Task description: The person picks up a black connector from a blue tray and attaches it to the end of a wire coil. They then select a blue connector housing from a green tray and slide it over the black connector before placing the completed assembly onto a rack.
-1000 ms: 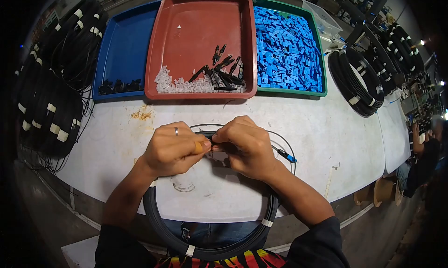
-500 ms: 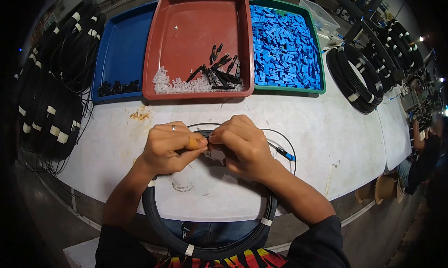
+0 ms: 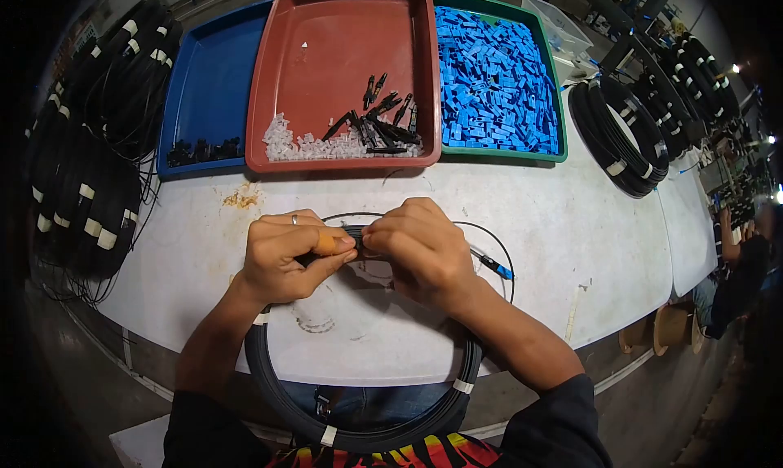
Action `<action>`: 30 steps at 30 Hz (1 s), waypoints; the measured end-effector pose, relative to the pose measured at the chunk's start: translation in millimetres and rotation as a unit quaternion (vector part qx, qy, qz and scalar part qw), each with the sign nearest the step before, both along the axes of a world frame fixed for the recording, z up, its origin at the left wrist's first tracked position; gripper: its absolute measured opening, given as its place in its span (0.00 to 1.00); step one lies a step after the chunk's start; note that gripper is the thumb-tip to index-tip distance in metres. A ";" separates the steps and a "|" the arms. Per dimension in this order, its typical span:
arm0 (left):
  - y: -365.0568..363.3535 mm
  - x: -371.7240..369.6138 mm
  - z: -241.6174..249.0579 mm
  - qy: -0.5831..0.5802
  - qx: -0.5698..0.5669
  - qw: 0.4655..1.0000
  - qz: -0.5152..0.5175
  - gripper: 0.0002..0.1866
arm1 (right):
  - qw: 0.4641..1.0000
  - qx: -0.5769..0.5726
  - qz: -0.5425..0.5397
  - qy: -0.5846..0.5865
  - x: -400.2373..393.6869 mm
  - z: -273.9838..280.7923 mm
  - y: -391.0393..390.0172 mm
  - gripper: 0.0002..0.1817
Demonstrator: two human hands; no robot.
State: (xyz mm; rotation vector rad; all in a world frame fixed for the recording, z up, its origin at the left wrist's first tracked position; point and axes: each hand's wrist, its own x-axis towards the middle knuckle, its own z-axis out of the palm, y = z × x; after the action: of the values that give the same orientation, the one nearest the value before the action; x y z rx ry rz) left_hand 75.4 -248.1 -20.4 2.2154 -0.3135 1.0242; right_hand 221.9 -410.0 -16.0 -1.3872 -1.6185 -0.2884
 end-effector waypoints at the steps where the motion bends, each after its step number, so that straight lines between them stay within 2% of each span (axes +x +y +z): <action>1: 0.0 0.2 -1.0 -0.007 0.008 1.000 -0.013 0.07 | 0.998 0.028 0.001 -0.065 0.6 1.0 -0.4 0.12; 2: 0.3 0.6 -1.7 -0.013 0.017 0.999 -0.025 0.08 | 0.998 0.029 0.001 -0.065 0.3 0.6 -2.5 0.12; 4: -0.9 0.7 1.7 -0.021 0.028 0.999 -0.038 0.09 | 0.995 -0.076 0.023 0.057 -0.5 -1.2 -7.7 0.14; 5: -4.1 -0.1 6.7 -0.047 0.148 0.988 -0.010 0.09 | 0.995 -0.076 0.020 0.058 -0.2 -3.1 -7.8 0.14; 6: -6.2 -0.3 8.9 -0.073 0.265 0.961 0.018 0.09 | 0.983 -0.119 0.019 0.141 -0.4 -6.3 -7.3 0.13; 7: -4.7 1.1 7.3 -0.073 0.264 0.962 0.017 0.09 | 0.961 -0.161 0.020 0.223 -0.7 -8.3 -6.4 0.13; 9: 1.6 2.4 2.5 -0.053 0.159 0.986 0.009 0.07 | 0.967 -0.141 0.019 0.210 -1.3 -7.0 -2.8 0.12; 10: 1.5 1.5 1.3 -0.052 0.159 0.986 0.013 0.07 | 0.987 -0.086 0.015 0.132 -1.7 -3.3 -0.6 0.12; 11: 0.2 1.6 0.3 -0.033 0.082 0.996 0.001 0.06 | 0.998 -0.031 0.009 0.053 -1.9 -0.7 0.7 0.12; 12: -1.0 1.7 -0.4 -0.014 0.005 1.000 -0.012 0.05 | 0.998 -0.032 0.011 0.053 -1.7 0.3 1.2 0.12; 14: -1.9 -1.6 2.0 0.007 -0.015 1.000 -0.025 0.06 | 0.995 0.048 0.000 -0.084 -0.7 1.8 0.7 0.12; 15: -2.4 -3.2 4.1 0.029 -0.033 0.998 -0.037 0.07 | 0.995 0.048 0.000 -0.084 -0.3 1.0 -1.4 0.12; 16: -2.8 -3.7 6.4 0.029 -0.032 0.998 -0.037 0.07 | 1.000 -0.005 0.014 -0.019 -0.3 -1.0 -5.0 0.14; 17: -3.4 -3.4 8.8 -0.020 0.111 0.993 -0.019 0.07 | 0.997 -0.057 0.027 0.047 -1.0 -2.3 -7.6 0.16; 18: -3.7 -2.7 9.7 -0.069 0.251 0.966 -0.001 0.08 | 0.988 -0.106 0.019 0.112 -3.7 -2.0 -8.1 0.16; 21: 0.8 0.2 3.3 -0.063 0.214 0.975 -0.004 0.08 | 0.989 -0.110 0.015 0.102 -3.7 -1.3 -5.1 0.16; 22: 2.2 0.6 2.1 -0.059 0.155 0.986 -0.004 0.08 | 0.988 -0.110 0.017 0.103 -2.7 -2.2 -2.3 0.16; 23: 1.5 -0.9 2.2 -0.057 0.154 0.986 -0.002 0.08 | 0.998 -0.052 0.013 0.043 -0.2 -3.3 0.8 0.16; 24: 0.0 -2.1 3.4 -0.011 0.056 0.998 -0.004 0.08 | 1.000 0.006 0.008 -0.019 1.2 -3.9 1.9 0.16; 26: -6.0 -3.2 6.5 0.071 -0.106 0.992 -0.003 0.08 | 0.998 0.021 0.008 -0.062 0.0 1.0 -0.4 0.15; 27: -6.0 -2.1 5.7 0.072 -0.106 0.992 -0.003 0.08 | 0.994 0.037 0.010 -0.106 -1.0 3.9 -1.5 0.15; 29: -4.2 -0.9 3.1 0.013 -0.009 1.000 -0.012 0.07 | 0.996 0.019 0.012 -0.082 -3.9 2.6 -4.3 0.16; 30: -2.8 2.1 3.7 -0.040 0.088 0.995 -0.023 0.08 | 0.999 -0.028 0.019 -0.004 -3.3 -0.8 -6.5 0.16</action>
State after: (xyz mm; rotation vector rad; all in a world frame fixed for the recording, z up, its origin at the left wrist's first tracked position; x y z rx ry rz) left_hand 77.5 -250.9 -16.7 2.3138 -0.5064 1.0990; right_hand 218.6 -416.5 -16.9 -1.3984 -1.6690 -0.2285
